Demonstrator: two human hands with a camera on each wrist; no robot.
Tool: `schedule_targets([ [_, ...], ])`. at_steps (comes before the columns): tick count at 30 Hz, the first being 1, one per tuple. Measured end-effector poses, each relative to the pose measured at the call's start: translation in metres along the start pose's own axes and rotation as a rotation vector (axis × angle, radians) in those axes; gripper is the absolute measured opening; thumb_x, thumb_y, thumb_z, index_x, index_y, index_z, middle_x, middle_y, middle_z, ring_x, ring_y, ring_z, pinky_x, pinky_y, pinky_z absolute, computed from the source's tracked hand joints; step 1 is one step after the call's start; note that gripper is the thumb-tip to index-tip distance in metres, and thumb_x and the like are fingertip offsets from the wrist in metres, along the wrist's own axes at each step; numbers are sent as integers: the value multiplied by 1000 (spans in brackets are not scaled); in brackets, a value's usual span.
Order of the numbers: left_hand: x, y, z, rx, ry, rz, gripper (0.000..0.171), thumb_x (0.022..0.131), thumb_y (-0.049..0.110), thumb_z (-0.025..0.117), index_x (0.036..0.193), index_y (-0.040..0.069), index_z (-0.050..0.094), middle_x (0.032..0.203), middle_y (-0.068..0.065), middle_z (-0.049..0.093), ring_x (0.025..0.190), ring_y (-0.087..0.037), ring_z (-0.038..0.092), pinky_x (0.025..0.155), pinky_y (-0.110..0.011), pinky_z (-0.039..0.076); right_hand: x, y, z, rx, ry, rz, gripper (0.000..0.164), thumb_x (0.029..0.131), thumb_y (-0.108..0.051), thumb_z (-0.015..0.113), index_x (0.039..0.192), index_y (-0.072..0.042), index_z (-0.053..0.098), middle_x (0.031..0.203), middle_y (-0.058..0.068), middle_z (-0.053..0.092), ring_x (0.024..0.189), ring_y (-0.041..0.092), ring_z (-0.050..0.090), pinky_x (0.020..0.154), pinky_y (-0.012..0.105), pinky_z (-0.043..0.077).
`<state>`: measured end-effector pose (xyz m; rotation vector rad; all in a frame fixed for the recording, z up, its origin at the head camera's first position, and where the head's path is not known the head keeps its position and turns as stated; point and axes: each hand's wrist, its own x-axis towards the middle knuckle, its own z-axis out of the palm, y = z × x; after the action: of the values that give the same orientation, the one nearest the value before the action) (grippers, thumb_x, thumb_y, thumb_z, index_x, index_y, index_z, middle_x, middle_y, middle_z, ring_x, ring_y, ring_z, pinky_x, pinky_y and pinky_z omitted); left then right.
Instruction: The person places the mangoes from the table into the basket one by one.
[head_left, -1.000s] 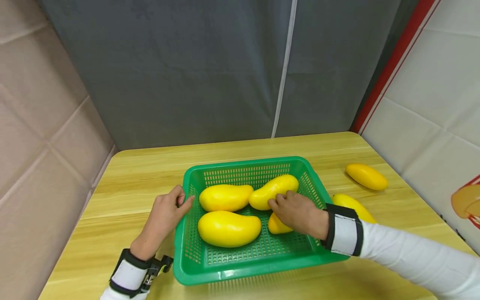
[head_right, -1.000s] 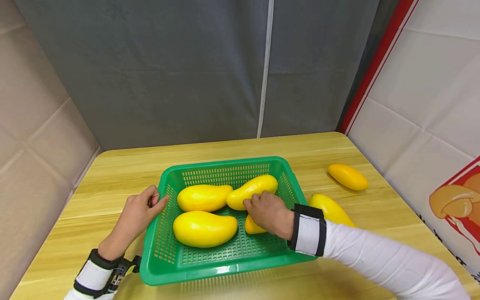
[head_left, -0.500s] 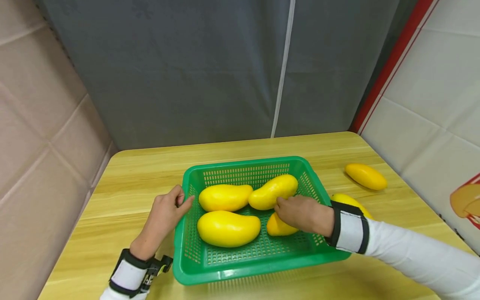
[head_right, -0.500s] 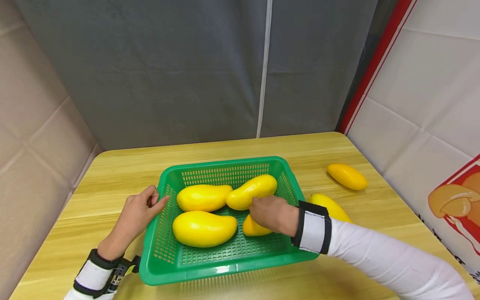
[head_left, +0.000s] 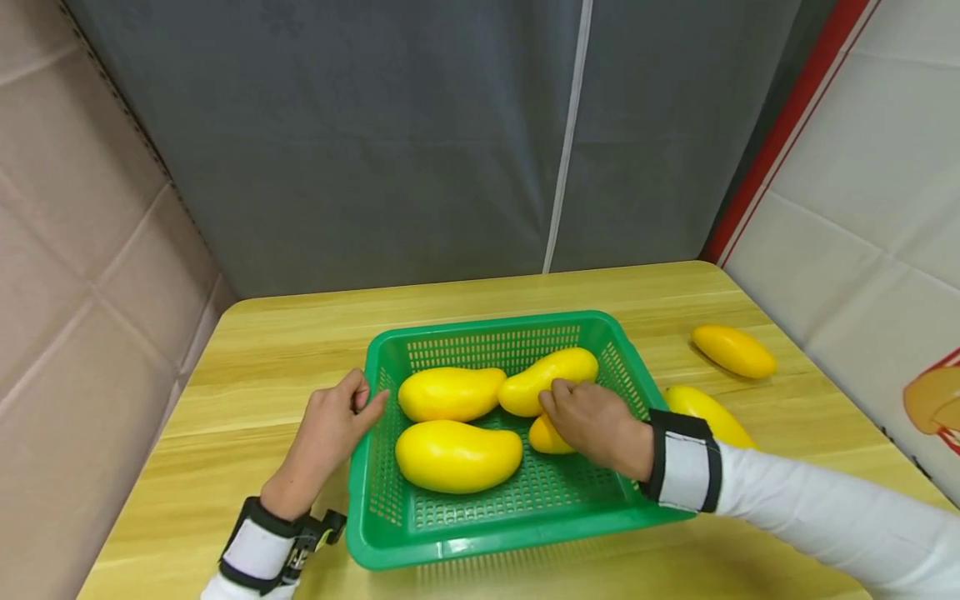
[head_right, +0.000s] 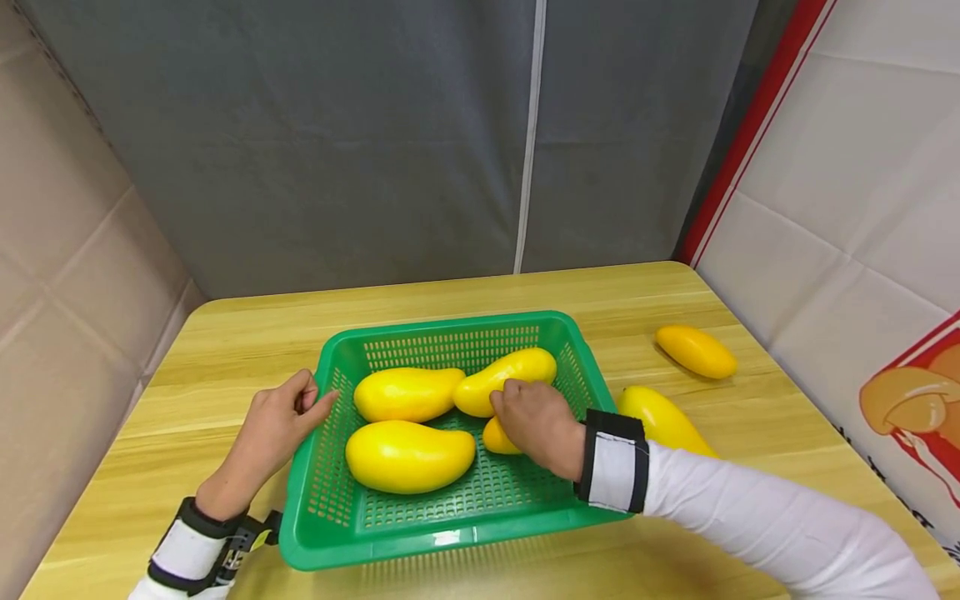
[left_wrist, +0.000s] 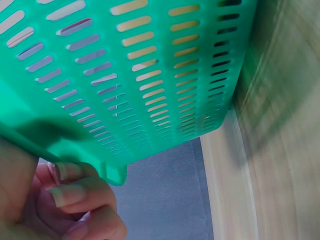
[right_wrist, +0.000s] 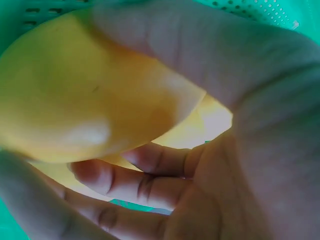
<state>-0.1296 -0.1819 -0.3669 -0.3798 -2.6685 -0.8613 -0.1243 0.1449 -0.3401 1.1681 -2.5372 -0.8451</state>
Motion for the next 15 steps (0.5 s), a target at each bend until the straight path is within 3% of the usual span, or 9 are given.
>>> schedule_targets([
  [2, 0, 0, -1, -1, -1, 0, 31, 87, 20, 62, 72, 12, 36, 56, 3, 24, 43, -11, 26, 43, -23, 23, 1, 2, 0, 35, -43, 0, 38, 70, -17, 74, 85, -6, 41, 69, 5, 36, 50, 13, 37, 41, 22, 37],
  [9, 0, 0, -1, -6, -5, -1, 31, 88, 20, 62, 73, 11, 36, 56, 3, 25, 43, -11, 26, 43, -23, 23, 5, 9, -3, 146, -227, 11, 73, 58, -55, 78, 98, -7, 41, 78, 7, 42, 58, 15, 44, 49, 25, 43],
  [15, 0, 1, -1, -4, -8, -2, 31, 87, 19, 62, 72, 11, 36, 57, 3, 24, 43, -11, 26, 43, -23, 23, 3, 12, -5, 199, -284, 32, 74, 58, -55, 79, 102, -8, 41, 82, 7, 44, 60, 17, 46, 52, 26, 45],
])
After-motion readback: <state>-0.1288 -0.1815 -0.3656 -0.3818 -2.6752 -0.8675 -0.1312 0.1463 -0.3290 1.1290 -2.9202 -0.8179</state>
